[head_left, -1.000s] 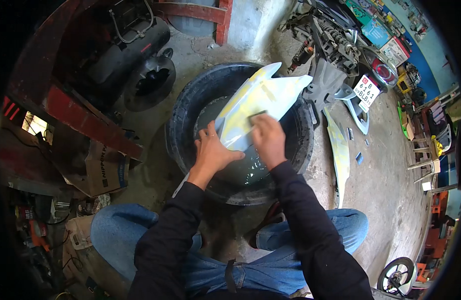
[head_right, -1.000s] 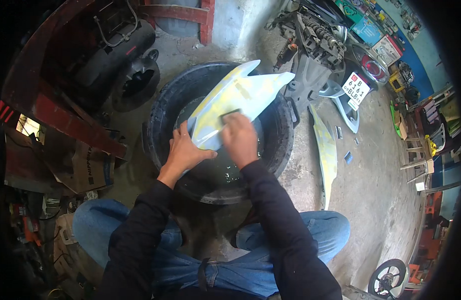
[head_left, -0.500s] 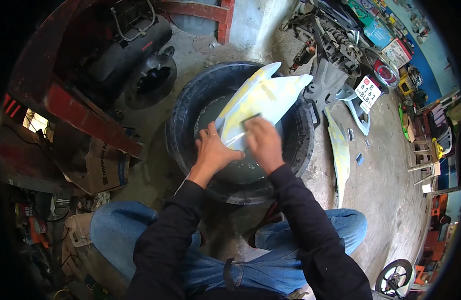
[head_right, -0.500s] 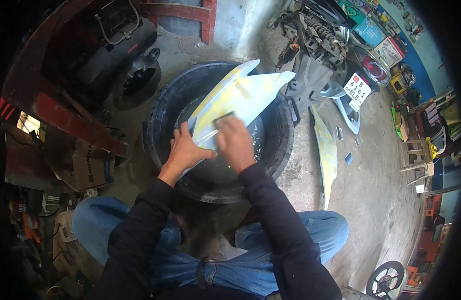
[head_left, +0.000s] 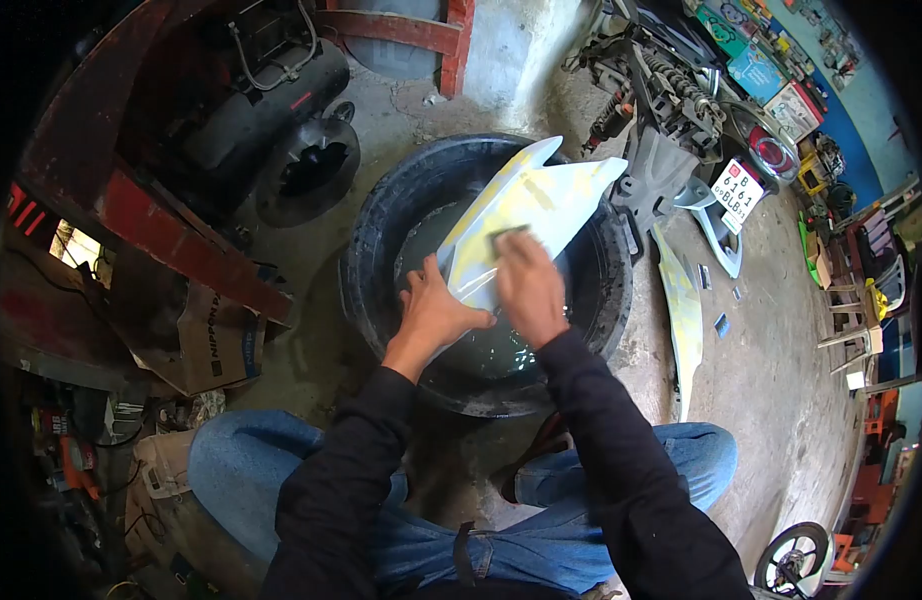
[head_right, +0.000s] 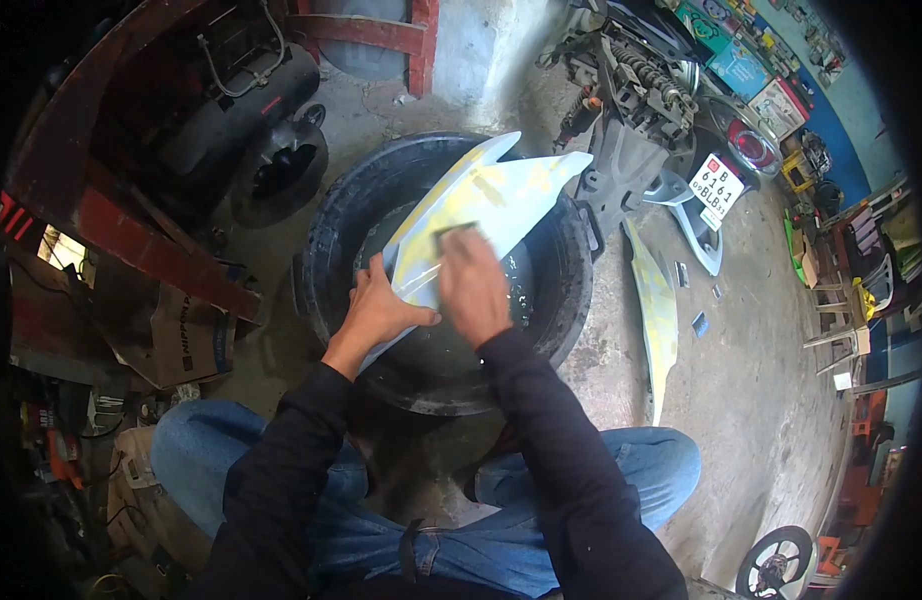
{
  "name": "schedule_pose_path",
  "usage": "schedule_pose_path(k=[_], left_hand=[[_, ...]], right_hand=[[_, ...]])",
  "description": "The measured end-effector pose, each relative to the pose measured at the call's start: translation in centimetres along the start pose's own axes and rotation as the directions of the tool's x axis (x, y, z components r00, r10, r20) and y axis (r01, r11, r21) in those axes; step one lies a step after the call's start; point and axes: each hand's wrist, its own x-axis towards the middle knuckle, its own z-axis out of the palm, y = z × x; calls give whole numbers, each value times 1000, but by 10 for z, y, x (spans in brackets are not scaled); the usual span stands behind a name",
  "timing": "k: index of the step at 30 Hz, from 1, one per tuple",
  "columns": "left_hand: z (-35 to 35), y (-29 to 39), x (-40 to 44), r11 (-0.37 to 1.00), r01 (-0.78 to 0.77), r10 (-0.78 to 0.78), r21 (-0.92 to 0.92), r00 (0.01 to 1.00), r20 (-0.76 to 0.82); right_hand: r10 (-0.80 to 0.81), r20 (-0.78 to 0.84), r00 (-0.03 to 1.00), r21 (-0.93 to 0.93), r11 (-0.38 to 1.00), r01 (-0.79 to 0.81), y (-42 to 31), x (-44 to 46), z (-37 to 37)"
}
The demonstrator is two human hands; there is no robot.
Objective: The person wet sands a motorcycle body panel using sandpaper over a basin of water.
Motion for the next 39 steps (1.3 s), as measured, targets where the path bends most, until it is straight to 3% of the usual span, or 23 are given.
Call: schedule_pose_path(k=[1, 3, 5, 7, 9, 11, 13, 15, 17, 18, 21, 22, 24, 25, 27, 28, 29, 33, 35, 36, 37, 39], left_hand=[[1, -2, 0, 1000, 3, -3, 2, 1000, 3], [1, -3, 2, 1000, -16, 15, -21, 1000, -7], [9, -10, 13, 999, 10, -11, -40, 1000, -21], [9, -7, 13, 997, 42, -44, -70, 999, -29], [1, -5, 6, 1000, -18, 18, -8, 1000, 8], [6, -7, 9, 999, 13, -13, -29, 1000, -3], [3, -3, 7, 997, 41, -42, -60, 999, -19], [1, -3, 4, 1000, -2, 2, -3, 1000, 8], [3, -6, 4, 1000, -9, 9, -14, 1000, 3], [3, -6, 6, 999, -27, 27, -18, 1000, -10], [8, -6, 12, 995, 27, -32, -97, 999, -44], [7, -5, 9, 994, 34, -39, -107, 998, -40], [1, -6, 5, 999, -20, 20, -27, 1000, -3], [5, -10, 1, 999, -4, 4, -36, 1000, 4], [1, -6, 4, 999, -8, 9, -42, 1000, 15], [4, -4, 6, 995, 31, -34, -99, 999, -27], [6, -5, 7, 994, 32, -35, -100, 999, -32], [4, -9, 2, 1000, -28, 29, -13, 1000, 12], [0, -3, 3, 1000, -24, 24, -12, 1000, 2], [3, 0, 7, 993, 9, -18, -120, 997, -74], [5, -2, 10, 993, -1, -9, -122, 997, -80], [5, -7, 7, 999, -24, 24, -20, 1000, -17]], right_hand=[[115, -37, 993, -14, 993, -115, 8, 7, 2], [102, -71, 992, -63, 992, -107, 0, 2, 14], [-50, 39, 998, -35, 998, 51, -22, -20, 15], [-17, 117, 993, -11, 1000, 18, -13, -12, 9], [110, 61, 992, 2, 994, -110, 10, 14, 4], [87, 38, 995, -68, 994, -84, -4, 6, 13], [-129, 134, 982, 10, 992, 129, -20, -15, 13], [-197, 66, 978, 28, 980, 196, 2, 5, 7], [91, -1, 996, -32, 995, -91, 17, 22, 7], [73, -22, 997, -32, 997, -74, 3, 16, 12], [-198, 22, 980, 11, 980, 198, -26, -17, 22], [-201, 35, 979, 10, 980, 201, -19, -13, 20], [-9, -11, 1000, 96, 995, 10, 8, 15, 18], [18, -50, 999, -47, 999, -20, 14, 24, 16], [-76, 6, 997, 7, 997, 76, -5, 5, 24], [-250, 77, 965, -37, 967, 253, -15, -6, 22], [-255, 76, 964, -34, 966, 258, -15, -2, 20], [-110, -25, 994, -144, 984, 105, 29, 21, 17], [-60, 75, 995, 14, 998, 59, -14, 5, 9], [-192, 102, 976, -55, 979, 198, -24, -8, 13], [-197, 95, 976, -61, 977, 204, -17, -4, 14], [-64, 17, 998, -65, 996, 65, 3, 6, 10]])
